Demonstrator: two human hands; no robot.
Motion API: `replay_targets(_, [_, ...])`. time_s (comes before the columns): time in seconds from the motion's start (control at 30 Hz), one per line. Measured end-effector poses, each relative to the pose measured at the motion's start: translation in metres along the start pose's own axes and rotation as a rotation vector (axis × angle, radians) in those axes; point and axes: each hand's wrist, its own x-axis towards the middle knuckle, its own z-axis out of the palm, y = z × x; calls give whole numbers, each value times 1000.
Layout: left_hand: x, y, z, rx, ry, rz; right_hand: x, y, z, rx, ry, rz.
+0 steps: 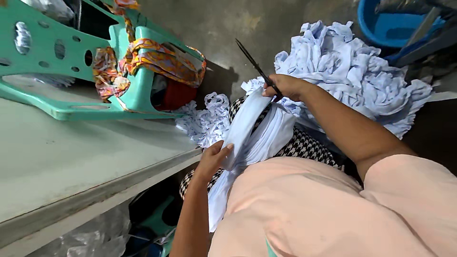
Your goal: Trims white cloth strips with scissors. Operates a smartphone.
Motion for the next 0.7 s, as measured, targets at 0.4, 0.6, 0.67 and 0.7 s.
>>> replay_targets(0.4, [54, 11, 13, 194, 171, 513, -40, -72, 6, 28, -10, -120])
replay_targets(0.6, [69, 79, 28, -108, -148, 635, -66, -107, 30, -107, -93, -259])
replay_targets(0.67, [71, 79, 27, -218, -229, 687, -76, -112, 30, -91, -88, -282])
replay_targets(0.7, [71, 76, 26, -264, -259, 719, -80, -112, 29, -62, -80, -285])
